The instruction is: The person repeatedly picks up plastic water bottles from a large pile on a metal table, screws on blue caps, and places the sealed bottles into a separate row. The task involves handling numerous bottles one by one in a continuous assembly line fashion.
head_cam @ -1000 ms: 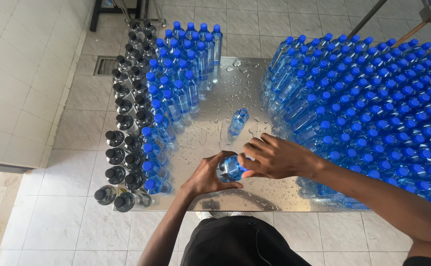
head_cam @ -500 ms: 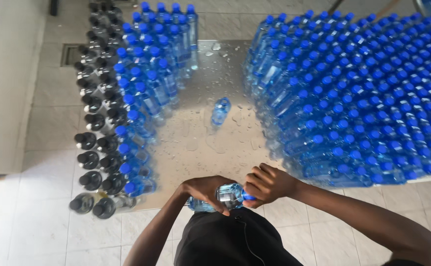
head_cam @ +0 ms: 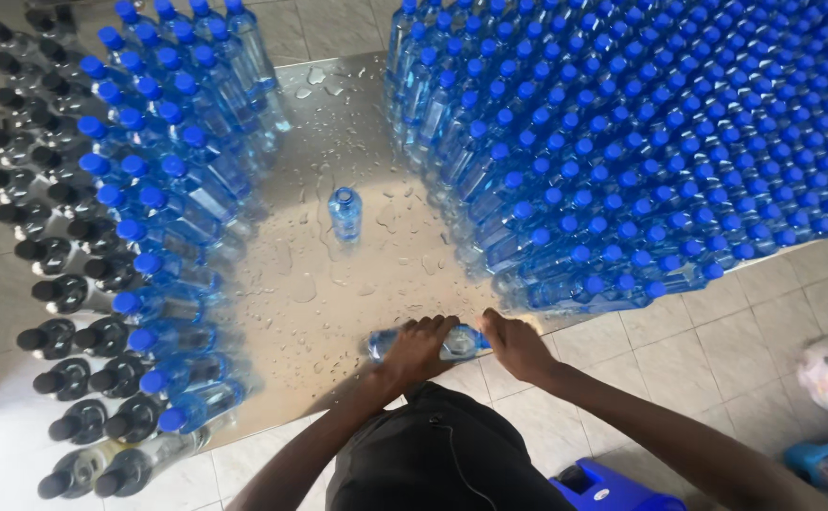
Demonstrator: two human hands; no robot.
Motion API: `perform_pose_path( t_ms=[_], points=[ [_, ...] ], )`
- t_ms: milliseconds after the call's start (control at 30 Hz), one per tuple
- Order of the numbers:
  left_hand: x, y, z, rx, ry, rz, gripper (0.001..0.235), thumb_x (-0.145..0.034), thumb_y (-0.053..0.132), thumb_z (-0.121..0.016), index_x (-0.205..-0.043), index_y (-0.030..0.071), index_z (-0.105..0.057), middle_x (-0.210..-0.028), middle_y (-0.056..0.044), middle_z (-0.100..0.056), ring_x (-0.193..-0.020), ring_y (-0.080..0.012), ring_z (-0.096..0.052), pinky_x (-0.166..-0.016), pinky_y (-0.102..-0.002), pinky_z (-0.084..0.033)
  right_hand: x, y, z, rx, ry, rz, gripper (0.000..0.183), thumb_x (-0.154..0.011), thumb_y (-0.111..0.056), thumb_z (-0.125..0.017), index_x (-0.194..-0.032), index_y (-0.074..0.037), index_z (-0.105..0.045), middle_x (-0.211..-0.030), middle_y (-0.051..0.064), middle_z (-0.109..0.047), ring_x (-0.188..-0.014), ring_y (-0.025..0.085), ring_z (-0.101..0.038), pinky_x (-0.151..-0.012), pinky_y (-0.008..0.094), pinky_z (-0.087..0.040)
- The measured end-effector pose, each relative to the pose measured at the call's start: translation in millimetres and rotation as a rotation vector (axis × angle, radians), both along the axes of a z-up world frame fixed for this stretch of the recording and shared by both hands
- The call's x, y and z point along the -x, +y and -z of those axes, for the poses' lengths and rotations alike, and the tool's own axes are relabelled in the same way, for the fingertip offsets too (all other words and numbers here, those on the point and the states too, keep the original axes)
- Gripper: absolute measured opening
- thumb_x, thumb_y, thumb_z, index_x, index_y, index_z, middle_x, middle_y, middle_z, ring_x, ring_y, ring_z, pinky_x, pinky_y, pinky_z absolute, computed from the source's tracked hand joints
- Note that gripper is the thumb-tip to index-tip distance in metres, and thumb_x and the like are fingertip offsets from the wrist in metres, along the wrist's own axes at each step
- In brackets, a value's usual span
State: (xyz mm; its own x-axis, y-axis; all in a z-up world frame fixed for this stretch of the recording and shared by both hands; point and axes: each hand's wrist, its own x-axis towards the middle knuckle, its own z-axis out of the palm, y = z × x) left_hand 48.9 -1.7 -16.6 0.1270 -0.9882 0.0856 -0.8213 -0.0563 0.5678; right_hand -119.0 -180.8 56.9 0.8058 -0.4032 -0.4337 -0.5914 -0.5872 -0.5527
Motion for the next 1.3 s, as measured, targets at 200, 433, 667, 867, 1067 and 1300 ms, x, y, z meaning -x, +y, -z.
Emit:
perform_pose_path(
  t_ms=[200, 433, 667, 867, 1067, 1300],
  points=[
    [40, -42, 4, -0.055, 0.343, -0.055, 0.07, -0.08, 0.039, -0.085, -0.142, 0.018, -0.059, -0.116, -0.014, -0.077, -0.105, -0.0414, -0.078, -0.089, -0.057, -0.062, 63, -49, 90, 0.814, -0.218, -0.395, 0.008, -0.111, -0.023, -0.041, -0.109, -0.016, -0.044, -0.057, 0.001, -0.043, -0.041, 0.026, -0.055, -0.04, 0.044, -0.053],
    [76, -115, 57, 0.228, 0.402, -0.203, 0.079, -0.077, 0.036, -0.093, -0.143, 0.009, -0.06, -0.118, -0.021, -0.075, -0.11, -0.0457, -0.075, -0.098, -0.056, -0.059, 31, -52, -9, 0.589, 0.118, -0.082, 0.057, -0.115, -0.061, -0.036, -0.134, -0.011, -0.057, -0.085, 0.018, -0.077, -0.076, 0.04, -0.08, -0.069, 0.06, -0.064],
    [75, -160, 18, 0.19, 0.37, -0.374, 0.092, -0.079, 0.038, -0.091, -0.154, 0.01, -0.044, -0.15, -0.022, -0.047, -0.137, -0.0462, -0.054, -0.112, -0.059, -0.051, 25, -92, -6, 0.805, -0.061, -0.083, 0.043, -0.111, -0.053, -0.055, -0.131, -0.016, -0.065, -0.094, 0.01, -0.076, -0.083, 0.033, -0.08, -0.067, 0.049, -0.066],
    [31, -77, -6, -0.032, 0.445, -0.503, 0.095, -0.087, 0.033, -0.088, -0.162, 0.015, -0.033, -0.154, -0.022, -0.035, -0.135, -0.0486, -0.056, -0.107, -0.064, -0.055, -24, -53, -47, 0.894, -0.154, -0.141, 0.045, -0.109, -0.057, -0.058, -0.134, -0.021, -0.07, -0.087, 0.003, -0.075, -0.078, 0.023, -0.08, -0.064, 0.041, -0.066],
    [10, 84, 75, -0.075, 0.693, -1.04, 0.08, -0.091, 0.019, -0.083, -0.159, 0.017, -0.04, -0.143, -0.022, -0.051, -0.115, -0.0489, -0.073, -0.092, -0.062, -0.065, -179, 61, 23, -0.116, -0.414, -0.358, 0.039, -0.102, -0.035, -0.076, -0.136, -0.017, -0.071, -0.105, 0.014, -0.078, -0.101, 0.038, -0.078, -0.085, 0.052, -0.064],
    [27, 224, 109, 0.427, 0.876, -1.692, 0.043, -0.102, 0.023, -0.08, -0.138, 0.012, -0.058, -0.132, -0.012, -0.063, -0.118, -0.0368, -0.075, -0.086, -0.043, -0.069, -284, 246, 66, -0.355, -0.507, -0.825, 0.084, -0.082, -0.05, -0.092, -0.139, -0.001, -0.054, -0.133, 0.024, -0.06, -0.128, 0.047, -0.063, -0.105, 0.06, -0.058]
  ],
)
